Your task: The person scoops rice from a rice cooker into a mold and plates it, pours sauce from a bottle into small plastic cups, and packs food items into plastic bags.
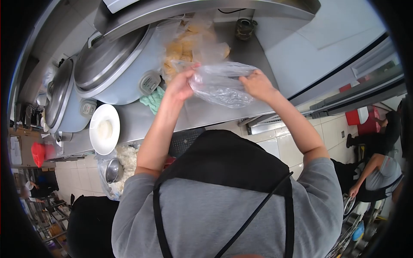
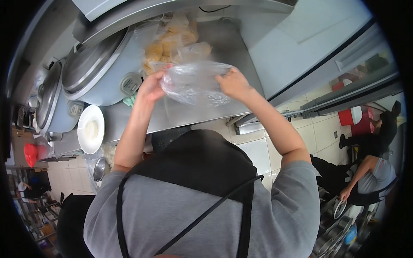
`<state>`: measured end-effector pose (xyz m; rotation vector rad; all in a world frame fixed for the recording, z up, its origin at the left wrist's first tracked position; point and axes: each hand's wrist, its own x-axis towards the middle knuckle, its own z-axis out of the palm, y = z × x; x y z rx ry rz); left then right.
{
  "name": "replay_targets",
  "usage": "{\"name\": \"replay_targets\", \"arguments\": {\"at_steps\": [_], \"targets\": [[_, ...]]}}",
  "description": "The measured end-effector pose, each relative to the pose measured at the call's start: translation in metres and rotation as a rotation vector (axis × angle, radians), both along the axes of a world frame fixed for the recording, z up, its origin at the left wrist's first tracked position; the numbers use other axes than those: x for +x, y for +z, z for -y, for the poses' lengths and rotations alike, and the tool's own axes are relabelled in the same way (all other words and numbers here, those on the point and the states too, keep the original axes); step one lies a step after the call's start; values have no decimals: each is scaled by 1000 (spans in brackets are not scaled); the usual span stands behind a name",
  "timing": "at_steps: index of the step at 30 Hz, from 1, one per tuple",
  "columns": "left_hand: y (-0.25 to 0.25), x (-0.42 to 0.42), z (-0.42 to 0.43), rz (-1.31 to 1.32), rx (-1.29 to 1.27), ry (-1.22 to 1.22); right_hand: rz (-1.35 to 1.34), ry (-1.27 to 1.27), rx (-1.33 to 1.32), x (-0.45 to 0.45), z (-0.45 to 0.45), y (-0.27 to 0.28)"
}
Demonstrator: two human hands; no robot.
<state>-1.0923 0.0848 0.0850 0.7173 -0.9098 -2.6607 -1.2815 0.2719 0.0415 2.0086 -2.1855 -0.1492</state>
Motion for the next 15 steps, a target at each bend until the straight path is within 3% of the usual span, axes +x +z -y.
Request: {"name": "replay_targets", "arguments": {"at_steps": [2,5,7,8,10,11,13,15], "targets": [[-1,15,-21,-43,-40,-83,-24,-10,13,-18,0,12],[-6,32,-35,-154,123,-238,29,-37,68,-15,-3,49],[-38,49,-13,-21,-182,-406,101,-48,110,-4,-2,52],[-52,54,-6,-18,-179,-404,215,53,171,9,-5,44],[-79,58,5,597,-1142,-258,326,162,232,40,-6,39],[-93,61,5,601,-1139,-253,330,231,263,60,-5,38],[-108,69,-2,872,-1789,-267,338,307,300,69,-1,34],[-110,73,1,1023,-1792,-347,324,245,330,57,8,22]]}}
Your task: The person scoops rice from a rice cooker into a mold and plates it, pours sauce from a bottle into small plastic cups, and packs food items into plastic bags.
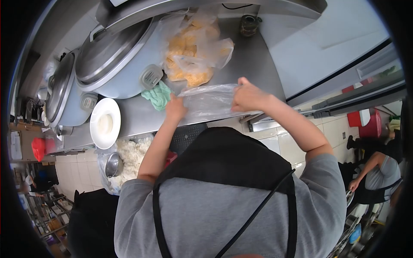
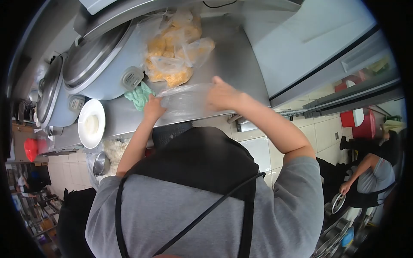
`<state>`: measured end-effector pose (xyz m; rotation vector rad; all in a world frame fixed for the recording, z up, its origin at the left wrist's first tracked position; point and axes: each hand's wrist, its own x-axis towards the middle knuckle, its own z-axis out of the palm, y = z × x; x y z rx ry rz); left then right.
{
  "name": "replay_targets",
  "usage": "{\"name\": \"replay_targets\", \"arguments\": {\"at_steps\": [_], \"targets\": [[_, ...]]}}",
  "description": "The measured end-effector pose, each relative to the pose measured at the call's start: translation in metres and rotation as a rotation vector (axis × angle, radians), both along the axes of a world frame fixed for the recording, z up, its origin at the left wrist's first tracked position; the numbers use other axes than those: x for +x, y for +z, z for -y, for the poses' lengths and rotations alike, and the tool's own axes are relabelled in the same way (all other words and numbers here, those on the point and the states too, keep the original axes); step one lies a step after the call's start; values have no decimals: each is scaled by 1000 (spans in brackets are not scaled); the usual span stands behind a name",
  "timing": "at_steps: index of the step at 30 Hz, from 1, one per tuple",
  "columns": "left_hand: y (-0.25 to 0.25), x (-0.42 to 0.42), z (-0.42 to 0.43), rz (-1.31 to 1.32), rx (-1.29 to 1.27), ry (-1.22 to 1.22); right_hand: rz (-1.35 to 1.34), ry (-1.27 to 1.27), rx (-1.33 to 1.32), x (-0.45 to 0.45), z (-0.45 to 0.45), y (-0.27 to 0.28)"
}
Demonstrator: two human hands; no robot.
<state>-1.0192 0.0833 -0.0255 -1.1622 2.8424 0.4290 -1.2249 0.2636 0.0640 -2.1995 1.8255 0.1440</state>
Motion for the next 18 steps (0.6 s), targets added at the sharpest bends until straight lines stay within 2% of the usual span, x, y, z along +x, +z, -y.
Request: {"name": "replay_targets", "arguments": {"at_steps": [1,5,7,8,10,11,12,13,14,16,17,18], "targets": [[2,0,2,130,-36,42,1,6,-1,-7,3,-6],[-13,-3,3,159,-43,-39,-30,-136,74,-36,14,-54],[-32,-5,9,9,48,-193,-56,-185,81,-38,20,-76],[-32,-3,17,7,40,-188,-81,-165,76,-38,23,-83],[-19,4,31,-252,126,-395,-108,-143,66,-41,26,-77],[-13,5,42,-253,123,-390,40,-192,42,-46,24,-73],[4,3,52,-387,183,-300,189,-241,20,-48,24,-64],[21,1,59,-520,242,-206,190,-234,20,-45,25,-47],[40,-4,56,-520,240,-198,279,-258,33,-42,27,-25],[69,-23,42,-528,66,-50,366,-275,46,-38,38,-13],[66,-32,39,-529,62,-46,352,-219,-184,-36,48,-14],[61,-40,38,-554,-135,-138,335,-161,-414,-32,58,-13]]}}
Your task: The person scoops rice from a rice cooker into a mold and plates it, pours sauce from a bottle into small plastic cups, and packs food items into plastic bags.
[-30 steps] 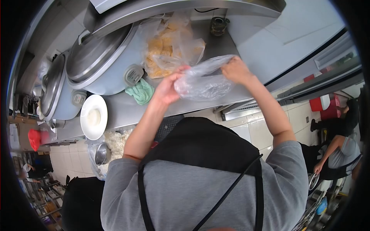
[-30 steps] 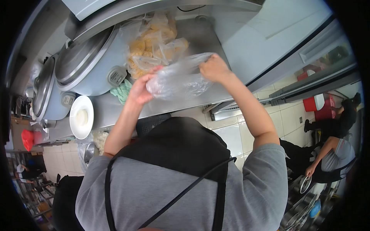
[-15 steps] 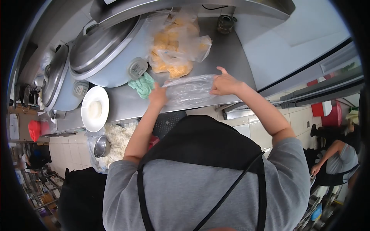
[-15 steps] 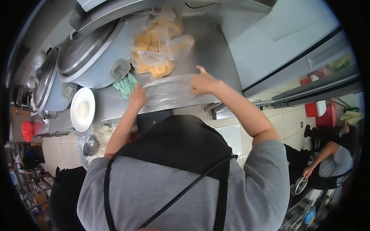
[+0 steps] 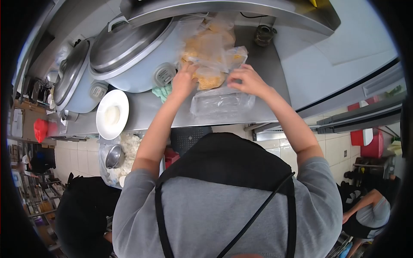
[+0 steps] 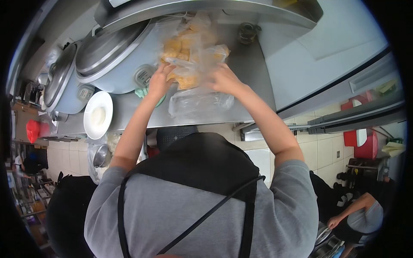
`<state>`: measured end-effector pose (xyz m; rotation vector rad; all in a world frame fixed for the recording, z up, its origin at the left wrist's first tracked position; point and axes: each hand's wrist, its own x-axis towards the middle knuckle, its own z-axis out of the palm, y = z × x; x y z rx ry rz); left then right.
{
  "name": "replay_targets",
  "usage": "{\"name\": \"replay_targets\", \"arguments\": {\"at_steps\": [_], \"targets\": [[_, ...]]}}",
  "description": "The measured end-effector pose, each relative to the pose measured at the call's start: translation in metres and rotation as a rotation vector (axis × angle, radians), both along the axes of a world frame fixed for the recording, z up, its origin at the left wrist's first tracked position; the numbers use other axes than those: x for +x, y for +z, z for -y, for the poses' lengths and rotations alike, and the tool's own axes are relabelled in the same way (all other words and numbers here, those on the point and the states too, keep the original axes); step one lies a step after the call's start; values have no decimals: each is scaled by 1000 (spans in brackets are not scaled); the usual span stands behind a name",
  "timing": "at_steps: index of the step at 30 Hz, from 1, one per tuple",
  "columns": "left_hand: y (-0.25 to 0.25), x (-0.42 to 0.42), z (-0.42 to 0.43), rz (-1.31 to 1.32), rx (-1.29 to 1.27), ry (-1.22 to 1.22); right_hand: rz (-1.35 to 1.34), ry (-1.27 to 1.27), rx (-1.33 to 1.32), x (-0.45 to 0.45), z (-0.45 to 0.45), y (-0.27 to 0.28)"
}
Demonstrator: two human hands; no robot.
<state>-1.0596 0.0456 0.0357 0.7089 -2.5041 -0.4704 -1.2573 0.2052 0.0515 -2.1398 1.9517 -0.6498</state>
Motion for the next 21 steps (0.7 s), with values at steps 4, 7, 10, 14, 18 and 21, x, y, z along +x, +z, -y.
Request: {"name": "replay_targets", "arguments": {"at_steps": [4,7,10,14,18,21], "targets": [[-11,-17,14,146,-289,-24,-372,-42,-324,25,47,5],[21,-11,22,59,-411,-33,-691,-161,-318,16,71,6],[58,2,35,-8,-350,84,-605,-209,-194,3,71,55],[105,12,45,-167,467,-83,-97,-227,-176,-3,63,96],[128,5,36,-341,498,-172,161,-153,-382,28,60,115],[139,6,23,-352,569,-338,76,-48,-679,44,69,106]]}}
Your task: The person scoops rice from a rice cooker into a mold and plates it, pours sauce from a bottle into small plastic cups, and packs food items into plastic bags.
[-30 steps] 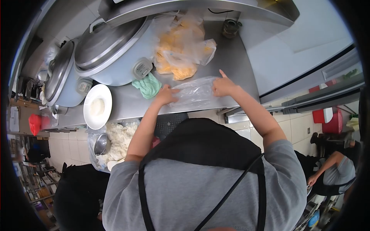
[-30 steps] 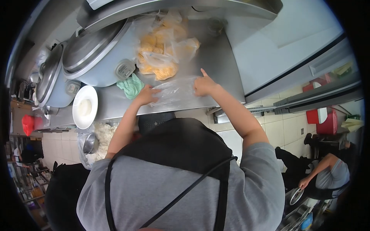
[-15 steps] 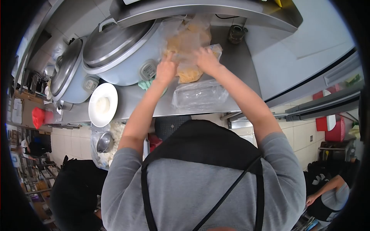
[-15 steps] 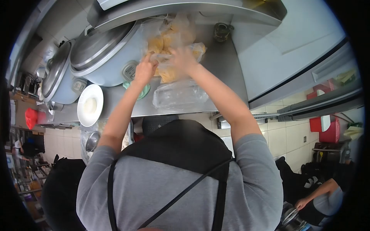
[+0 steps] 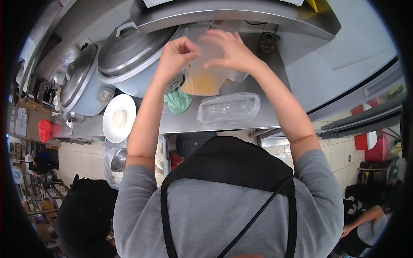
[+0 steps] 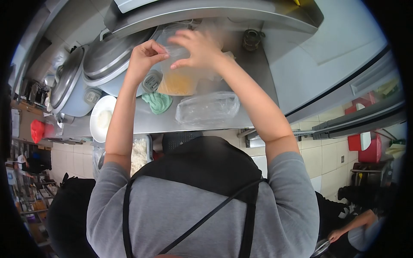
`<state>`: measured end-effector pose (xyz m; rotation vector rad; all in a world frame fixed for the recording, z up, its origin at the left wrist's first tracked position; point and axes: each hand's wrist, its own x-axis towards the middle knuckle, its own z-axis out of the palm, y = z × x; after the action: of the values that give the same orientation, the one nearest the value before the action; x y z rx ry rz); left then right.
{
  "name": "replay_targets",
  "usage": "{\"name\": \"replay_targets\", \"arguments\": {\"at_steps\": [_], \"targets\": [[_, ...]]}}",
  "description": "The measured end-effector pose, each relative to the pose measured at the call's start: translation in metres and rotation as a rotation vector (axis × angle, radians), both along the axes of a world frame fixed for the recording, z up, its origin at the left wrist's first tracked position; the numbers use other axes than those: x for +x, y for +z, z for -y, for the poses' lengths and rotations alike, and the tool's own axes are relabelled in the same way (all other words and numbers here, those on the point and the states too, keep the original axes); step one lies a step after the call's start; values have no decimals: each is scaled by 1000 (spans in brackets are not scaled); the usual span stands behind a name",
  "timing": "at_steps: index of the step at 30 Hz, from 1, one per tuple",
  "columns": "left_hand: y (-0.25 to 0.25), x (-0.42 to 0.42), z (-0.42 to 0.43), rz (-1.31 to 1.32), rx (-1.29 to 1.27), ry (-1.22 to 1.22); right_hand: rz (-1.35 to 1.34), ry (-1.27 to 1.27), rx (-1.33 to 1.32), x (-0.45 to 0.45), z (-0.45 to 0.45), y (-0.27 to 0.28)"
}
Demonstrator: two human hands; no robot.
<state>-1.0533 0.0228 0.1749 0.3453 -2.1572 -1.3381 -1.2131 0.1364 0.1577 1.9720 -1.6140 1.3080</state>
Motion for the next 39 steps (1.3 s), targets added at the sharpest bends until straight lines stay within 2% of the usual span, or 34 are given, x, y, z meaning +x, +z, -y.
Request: {"name": "replay_targets", "arguments": {"at_steps": [2,4,6,7,8,10,14,16,17,18,20,23,25,26,29,31,32,34,37,39], "targets": [[7,7,-13,-91,68,41,-195,-72,-36,4,2,-2],[-15,10,-22,-152,45,72,-77,27,316,6,3,3],[-45,15,-33,-52,-24,66,-66,41,271,15,3,8],[-59,17,-40,107,-71,28,-55,60,233,20,0,11],[-70,15,-43,110,-71,24,-52,56,233,23,-6,17],[-85,10,-50,72,257,44,-256,-50,218,31,-21,38],[-87,7,-54,48,250,195,-227,-55,274,26,-47,62],[-93,6,-52,-134,296,296,125,109,174,18,-64,72],[-93,7,-52,-136,297,301,415,363,41,1,-62,65],[-92,7,-51,-140,219,367,563,340,-22,-5,-67,60],[-86,9,-54,-141,144,430,854,255,21,-14,-66,30],[-74,3,-63,-96,5,403,1037,360,405,-11,-56,-45],[-79,-3,-63,-166,-193,311,1117,416,619,10,-60,-52],[-77,-4,-66,-164,-192,309,1130,482,724,15,-62,-49],[-67,-4,-73,-219,-318,268,1183,371,754,25,-68,-32],[-65,1,-71,-45,-96,154,1222,353,684,22,-66,-39],[-63,3,-73,-42,-95,150,1257,335,614,20,-65,-43],[-61,10,-78,8,129,9,1295,341,588,16,-67,-48],[-74,15,-66,60,249,-113,1370,368,523,13,-62,-69],[-80,15,-62,42,325,-92,1409,384,483,14,-60,-76]]}}
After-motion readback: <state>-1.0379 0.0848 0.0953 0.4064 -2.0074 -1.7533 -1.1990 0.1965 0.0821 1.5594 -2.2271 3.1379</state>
